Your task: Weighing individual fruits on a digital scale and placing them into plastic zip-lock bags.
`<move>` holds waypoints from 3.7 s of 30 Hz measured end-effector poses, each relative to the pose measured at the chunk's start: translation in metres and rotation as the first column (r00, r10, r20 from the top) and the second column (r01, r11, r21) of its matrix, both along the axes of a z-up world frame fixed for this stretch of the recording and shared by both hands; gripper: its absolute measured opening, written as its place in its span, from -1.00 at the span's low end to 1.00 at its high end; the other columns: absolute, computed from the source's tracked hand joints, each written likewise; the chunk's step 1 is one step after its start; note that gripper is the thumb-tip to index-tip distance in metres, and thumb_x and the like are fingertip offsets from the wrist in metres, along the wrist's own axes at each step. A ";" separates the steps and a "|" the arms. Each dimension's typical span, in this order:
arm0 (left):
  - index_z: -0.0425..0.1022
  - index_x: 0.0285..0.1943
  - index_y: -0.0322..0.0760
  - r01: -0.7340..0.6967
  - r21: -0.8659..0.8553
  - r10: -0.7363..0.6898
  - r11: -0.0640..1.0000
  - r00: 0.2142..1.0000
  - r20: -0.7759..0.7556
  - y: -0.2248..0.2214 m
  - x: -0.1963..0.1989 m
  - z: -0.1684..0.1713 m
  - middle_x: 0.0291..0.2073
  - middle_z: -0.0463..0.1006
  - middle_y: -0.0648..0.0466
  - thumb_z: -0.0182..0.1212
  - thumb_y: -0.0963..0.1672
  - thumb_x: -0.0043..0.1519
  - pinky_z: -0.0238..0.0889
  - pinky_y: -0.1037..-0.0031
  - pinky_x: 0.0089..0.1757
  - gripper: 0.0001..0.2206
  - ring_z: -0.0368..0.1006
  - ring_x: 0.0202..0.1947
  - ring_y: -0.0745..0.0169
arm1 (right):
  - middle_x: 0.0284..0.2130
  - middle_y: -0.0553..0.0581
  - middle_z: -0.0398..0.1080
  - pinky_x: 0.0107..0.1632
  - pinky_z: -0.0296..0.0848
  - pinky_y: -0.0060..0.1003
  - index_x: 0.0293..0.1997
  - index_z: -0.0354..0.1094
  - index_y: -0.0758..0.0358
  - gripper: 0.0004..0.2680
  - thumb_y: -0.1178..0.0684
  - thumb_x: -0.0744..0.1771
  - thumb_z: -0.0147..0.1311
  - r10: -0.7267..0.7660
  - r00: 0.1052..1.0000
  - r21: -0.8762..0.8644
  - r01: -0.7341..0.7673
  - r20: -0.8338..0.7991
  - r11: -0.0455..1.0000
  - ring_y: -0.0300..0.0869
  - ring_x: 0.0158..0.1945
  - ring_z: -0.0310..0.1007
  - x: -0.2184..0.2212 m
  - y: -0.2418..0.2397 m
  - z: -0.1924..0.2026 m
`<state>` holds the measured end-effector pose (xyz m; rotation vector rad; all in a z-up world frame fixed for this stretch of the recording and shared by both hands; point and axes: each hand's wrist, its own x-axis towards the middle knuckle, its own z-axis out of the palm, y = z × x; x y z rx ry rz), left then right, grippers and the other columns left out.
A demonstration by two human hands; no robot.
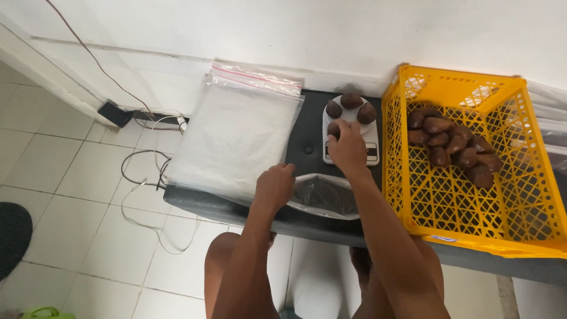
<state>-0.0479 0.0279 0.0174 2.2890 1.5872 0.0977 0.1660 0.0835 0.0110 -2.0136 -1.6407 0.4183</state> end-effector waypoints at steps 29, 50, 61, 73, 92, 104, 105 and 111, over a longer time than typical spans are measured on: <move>0.55 0.08 -0.36 -0.032 0.006 0.032 0.999 0.999 -0.043 -0.012 0.005 0.019 -0.18 0.62 -0.12 0.20 -0.14 0.31 0.52 0.17 -0.06 -0.77 0.62 -0.09 -0.04 | 0.06 0.21 0.36 0.12 0.49 -0.10 0.26 0.34 0.13 -0.72 0.00 0.39 0.11 0.314 0.945 -0.116 -0.303 0.093 0.946 0.02 0.12 0.51 0.039 -0.064 0.079; 0.54 0.12 -0.27 0.054 0.025 -0.056 0.998 0.995 0.082 -0.002 0.023 0.012 -0.22 0.60 -0.03 0.13 -0.08 0.34 0.48 0.25 -0.09 -0.75 0.60 -0.15 0.03 | 0.48 0.36 -0.29 0.31 0.40 0.22 0.50 0.08 0.19 -0.47 0.16 0.32 0.14 0.189 0.957 -0.269 -0.127 0.221 0.955 0.45 0.46 -0.08 0.080 0.018 0.015; 0.53 0.15 -0.29 0.059 0.031 -0.062 0.998 0.992 0.110 -0.002 0.021 0.017 -0.18 0.61 -0.08 0.13 -0.08 0.34 0.47 0.17 -0.07 -0.72 0.60 -0.12 -0.06 | 0.11 0.32 0.24 -0.04 0.60 0.10 0.29 0.30 -0.06 -0.66 0.07 0.34 0.12 0.172 0.972 -0.073 -0.163 0.157 0.984 0.30 0.08 0.49 0.086 0.003 0.017; 0.51 0.23 -0.27 0.095 0.065 -0.106 0.993 0.978 0.180 0.004 0.035 0.015 -0.16 0.60 -0.08 0.09 -0.22 0.28 0.49 0.18 -0.10 -0.68 0.60 -0.12 -0.05 | -0.08 0.43 0.51 -0.05 0.57 0.00 0.19 0.38 0.20 -0.67 -0.10 0.34 0.17 0.333 0.942 -0.234 -0.334 -0.045 0.913 0.22 -0.05 0.57 0.022 -0.114 0.101; 0.56 0.08 -0.27 0.265 0.014 -0.264 0.964 0.952 0.153 -0.002 0.067 0.000 -0.20 0.60 -0.06 0.18 -0.16 0.28 0.48 0.15 -0.13 -0.78 0.61 -0.16 -0.11 | -0.10 0.18 0.44 0.15 0.46 -0.02 0.11 0.39 0.15 -0.78 -0.01 0.37 0.12 0.377 0.890 0.177 -0.427 0.258 0.887 0.08 0.07 0.50 0.064 -0.122 0.034; 0.69 -0.17 -0.11 0.488 -0.007 -0.487 0.873 0.872 0.039 -0.029 0.103 -0.011 -0.21 0.66 0.05 0.26 -0.19 0.22 0.47 0.20 -0.06 -0.88 0.58 -0.13 -0.01 | -0.24 0.13 0.52 -0.06 0.59 -0.17 -0.10 0.50 0.21 -0.94 0.14 0.37 0.19 0.215 0.976 0.277 -0.219 0.045 0.936 -0.03 -0.17 0.61 0.103 -0.135 0.062; 0.68 -0.12 -0.03 0.541 0.021 -0.540 0.841 0.841 -0.046 -0.030 0.108 -0.024 -0.17 0.65 0.10 0.28 -0.16 0.23 0.43 0.24 0.00 -0.87 0.55 -0.05 0.05 | -0.24 0.21 0.51 -0.05 0.59 -0.08 -0.12 0.48 0.24 -0.94 0.14 0.37 0.15 0.287 0.957 0.148 -0.289 0.038 0.946 0.06 -0.15 0.60 0.096 -0.137 0.065; 0.69 -0.16 0.05 0.570 0.118 -0.548 0.813 0.818 -0.175 -0.014 0.111 -0.093 -0.06 0.60 0.11 0.31 -0.09 0.22 0.33 0.25 0.08 -0.91 0.43 0.05 0.09 | -0.36 0.05 0.48 -0.22 0.49 -0.17 -0.24 0.45 0.06 -0.94 0.13 0.33 0.06 0.658 0.527 -0.553 -0.369 0.537 0.747 -0.12 -0.29 0.54 0.056 -0.152 0.013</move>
